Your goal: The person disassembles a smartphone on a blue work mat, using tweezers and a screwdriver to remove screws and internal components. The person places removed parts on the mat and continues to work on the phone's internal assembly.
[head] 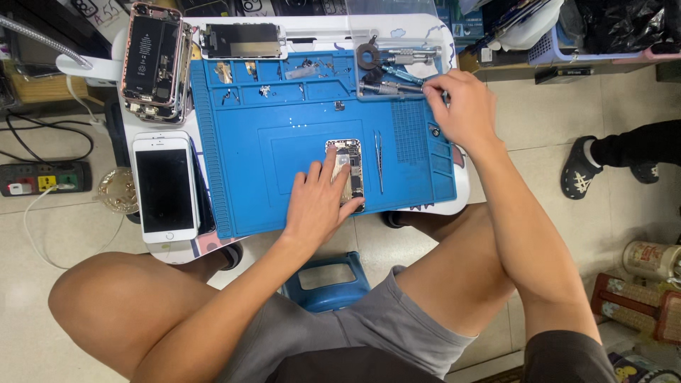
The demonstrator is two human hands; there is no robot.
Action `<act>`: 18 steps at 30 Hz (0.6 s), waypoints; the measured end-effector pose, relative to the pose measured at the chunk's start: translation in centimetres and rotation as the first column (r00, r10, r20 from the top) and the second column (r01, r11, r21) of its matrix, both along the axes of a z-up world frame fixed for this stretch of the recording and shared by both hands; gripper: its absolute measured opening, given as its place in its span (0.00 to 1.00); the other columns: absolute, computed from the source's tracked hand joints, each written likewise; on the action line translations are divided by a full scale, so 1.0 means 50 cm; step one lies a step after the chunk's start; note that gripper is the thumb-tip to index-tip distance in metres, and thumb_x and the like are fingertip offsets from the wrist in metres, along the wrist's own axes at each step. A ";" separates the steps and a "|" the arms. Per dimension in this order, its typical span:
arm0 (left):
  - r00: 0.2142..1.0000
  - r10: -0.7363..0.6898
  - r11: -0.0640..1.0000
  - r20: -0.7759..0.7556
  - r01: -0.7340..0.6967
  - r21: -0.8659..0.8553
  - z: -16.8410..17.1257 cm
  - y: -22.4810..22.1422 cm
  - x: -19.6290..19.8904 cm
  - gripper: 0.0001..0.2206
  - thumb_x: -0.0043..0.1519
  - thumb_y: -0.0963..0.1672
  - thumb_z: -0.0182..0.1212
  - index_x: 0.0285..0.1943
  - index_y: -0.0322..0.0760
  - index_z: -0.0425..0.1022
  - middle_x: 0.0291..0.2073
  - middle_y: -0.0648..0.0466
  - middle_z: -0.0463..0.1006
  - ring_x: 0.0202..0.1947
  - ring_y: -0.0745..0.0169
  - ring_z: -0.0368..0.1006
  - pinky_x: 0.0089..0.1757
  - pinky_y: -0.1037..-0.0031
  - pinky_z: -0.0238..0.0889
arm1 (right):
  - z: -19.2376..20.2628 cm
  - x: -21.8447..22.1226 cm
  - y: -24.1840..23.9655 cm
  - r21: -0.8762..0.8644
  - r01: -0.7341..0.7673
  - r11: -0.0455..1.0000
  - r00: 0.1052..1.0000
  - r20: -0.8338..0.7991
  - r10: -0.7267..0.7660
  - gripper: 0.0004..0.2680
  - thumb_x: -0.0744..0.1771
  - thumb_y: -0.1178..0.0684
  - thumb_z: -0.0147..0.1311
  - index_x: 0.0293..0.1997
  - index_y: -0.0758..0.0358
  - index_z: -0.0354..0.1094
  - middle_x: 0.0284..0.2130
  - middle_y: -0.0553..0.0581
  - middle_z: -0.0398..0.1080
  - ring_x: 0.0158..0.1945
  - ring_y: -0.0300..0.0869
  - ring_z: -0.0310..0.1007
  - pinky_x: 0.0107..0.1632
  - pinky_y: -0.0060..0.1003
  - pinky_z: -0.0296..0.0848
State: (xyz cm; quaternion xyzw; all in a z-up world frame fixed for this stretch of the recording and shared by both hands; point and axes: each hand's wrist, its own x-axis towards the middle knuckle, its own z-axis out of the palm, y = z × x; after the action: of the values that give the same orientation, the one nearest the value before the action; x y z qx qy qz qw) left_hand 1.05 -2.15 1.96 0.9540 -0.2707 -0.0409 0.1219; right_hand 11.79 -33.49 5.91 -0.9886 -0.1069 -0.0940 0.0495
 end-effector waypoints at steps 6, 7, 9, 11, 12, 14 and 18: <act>0.983 0.012 0.998 0.184 -0.024 0.063 -0.031 -0.008 -0.001 0.33 0.64 0.65 0.54 0.68 0.47 0.73 0.74 0.43 0.63 0.50 0.51 0.67 0.40 0.66 0.62 | -0.024 0.070 0.035 0.044 0.004 0.999 0.995 -0.095 0.001 0.07 0.72 0.47 0.60 0.50 0.52 0.82 0.41 0.51 0.73 0.47 0.51 0.71 0.33 0.52 0.69; 0.984 0.016 0.997 0.179 -0.029 0.066 -0.033 -0.009 0.001 0.33 0.64 0.65 0.54 0.68 0.47 0.73 0.74 0.43 0.63 0.50 0.51 0.67 0.40 0.66 0.62 | -0.030 0.076 0.037 0.048 -0.001 0.999 0.995 -0.100 0.006 0.07 0.72 0.47 0.60 0.50 0.52 0.82 0.41 0.51 0.73 0.47 0.51 0.71 0.33 0.52 0.69; 0.981 0.011 0.994 0.192 -0.031 0.102 -0.036 -0.012 -0.005 0.33 0.63 0.65 0.55 0.69 0.48 0.71 0.75 0.44 0.62 0.53 0.51 0.67 0.42 0.65 0.62 | -0.044 0.080 0.041 -0.016 -0.037 0.999 0.998 -0.048 0.037 0.08 0.72 0.48 0.60 0.53 0.55 0.81 0.40 0.52 0.72 0.47 0.52 0.71 0.29 0.51 0.69; 0.982 0.016 0.994 0.190 -0.036 0.103 -0.045 -0.014 -0.008 0.34 0.62 0.65 0.56 0.69 0.48 0.71 0.74 0.44 0.63 0.54 0.51 0.67 0.43 0.64 0.62 | -0.042 0.082 0.052 -0.014 -0.026 1.000 0.997 -0.074 0.025 0.08 0.72 0.49 0.59 0.53 0.57 0.81 0.42 0.54 0.73 0.49 0.53 0.71 0.32 0.53 0.71; 0.980 0.018 0.994 0.200 -0.039 0.101 -0.048 -0.014 -0.006 0.35 0.61 0.66 0.57 0.69 0.48 0.70 0.74 0.44 0.64 0.56 0.50 0.67 0.45 0.64 0.62 | -0.039 0.086 0.059 -0.016 -0.010 1.000 0.996 -0.087 0.009 0.08 0.72 0.50 0.57 0.53 0.58 0.80 0.44 0.56 0.73 0.51 0.54 0.71 0.35 0.55 0.72; 0.980 0.020 0.995 0.199 -0.039 0.093 -0.044 -0.019 -0.001 0.35 0.61 0.66 0.57 0.69 0.47 0.70 0.73 0.44 0.65 0.56 0.50 0.67 0.45 0.64 0.63 | -0.025 0.087 0.066 -0.011 -0.012 1.000 0.994 -0.110 0.010 0.07 0.72 0.52 0.57 0.52 0.61 0.77 0.46 0.58 0.72 0.52 0.55 0.69 0.35 0.56 0.72; 0.981 0.018 0.994 0.191 -0.038 0.101 -0.041 -0.014 -0.006 0.35 0.62 0.65 0.56 0.69 0.47 0.71 0.73 0.44 0.65 0.57 0.50 0.67 0.46 0.64 0.63 | -0.007 0.069 0.081 -0.092 -0.029 0.995 0.999 -0.041 0.025 0.05 0.72 0.54 0.58 0.51 0.61 0.70 0.44 0.60 0.73 0.49 0.55 0.68 0.32 0.52 0.71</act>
State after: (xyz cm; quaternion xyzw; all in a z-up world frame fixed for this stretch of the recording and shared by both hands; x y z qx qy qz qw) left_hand 0.76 -2.83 -0.06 0.9624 -0.2649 0.0378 0.0460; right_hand 15.23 -29.43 5.54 -0.9899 -0.1237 -0.0685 0.0068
